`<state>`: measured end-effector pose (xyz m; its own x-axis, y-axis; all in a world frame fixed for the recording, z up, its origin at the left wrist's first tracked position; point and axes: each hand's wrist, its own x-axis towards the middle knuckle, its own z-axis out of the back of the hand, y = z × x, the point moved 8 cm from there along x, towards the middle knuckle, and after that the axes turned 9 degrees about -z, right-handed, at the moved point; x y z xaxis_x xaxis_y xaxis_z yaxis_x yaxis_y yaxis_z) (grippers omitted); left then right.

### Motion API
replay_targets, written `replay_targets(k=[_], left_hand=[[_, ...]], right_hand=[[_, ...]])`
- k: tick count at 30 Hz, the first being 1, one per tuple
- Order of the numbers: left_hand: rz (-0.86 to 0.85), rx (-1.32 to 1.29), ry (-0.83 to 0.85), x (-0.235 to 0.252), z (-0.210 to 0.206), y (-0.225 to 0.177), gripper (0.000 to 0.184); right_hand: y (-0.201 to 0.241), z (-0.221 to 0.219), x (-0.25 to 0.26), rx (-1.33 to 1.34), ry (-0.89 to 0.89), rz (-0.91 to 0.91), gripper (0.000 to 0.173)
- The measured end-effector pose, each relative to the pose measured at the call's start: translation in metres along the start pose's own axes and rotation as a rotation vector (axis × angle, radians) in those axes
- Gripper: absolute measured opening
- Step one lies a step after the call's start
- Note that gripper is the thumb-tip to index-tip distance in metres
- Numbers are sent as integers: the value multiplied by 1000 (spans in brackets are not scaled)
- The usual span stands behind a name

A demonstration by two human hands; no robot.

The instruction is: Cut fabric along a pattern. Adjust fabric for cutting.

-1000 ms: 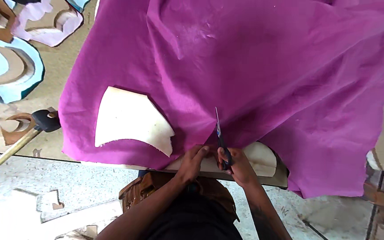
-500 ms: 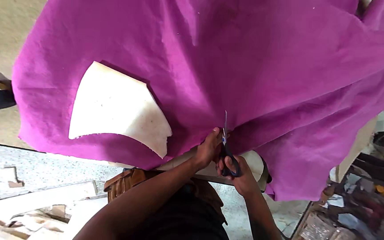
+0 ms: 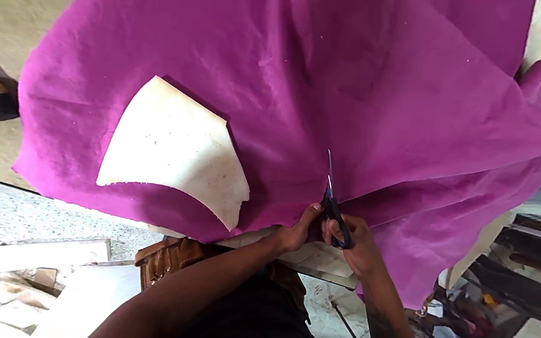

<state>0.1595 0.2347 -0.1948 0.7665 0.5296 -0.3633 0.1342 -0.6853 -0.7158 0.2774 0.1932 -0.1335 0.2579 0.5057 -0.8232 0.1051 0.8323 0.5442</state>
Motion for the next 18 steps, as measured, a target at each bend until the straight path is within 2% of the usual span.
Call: replay_targets(k=[3, 7, 11, 18], left_hand=[[-12, 20, -11, 0, 1, 1, 57], [-25, 288, 28, 5, 0, 0, 37], [4, 245, 192, 9, -13, 8, 46], [-45, 223, 217, 14, -14, -2, 50]], right_hand=[[16, 3, 3, -61, -4, 14, 54], [37, 4, 14, -146, 39, 36, 53], [52, 8, 22, -245, 15, 48, 49], [75, 4, 39, -386, 52, 40, 51]])
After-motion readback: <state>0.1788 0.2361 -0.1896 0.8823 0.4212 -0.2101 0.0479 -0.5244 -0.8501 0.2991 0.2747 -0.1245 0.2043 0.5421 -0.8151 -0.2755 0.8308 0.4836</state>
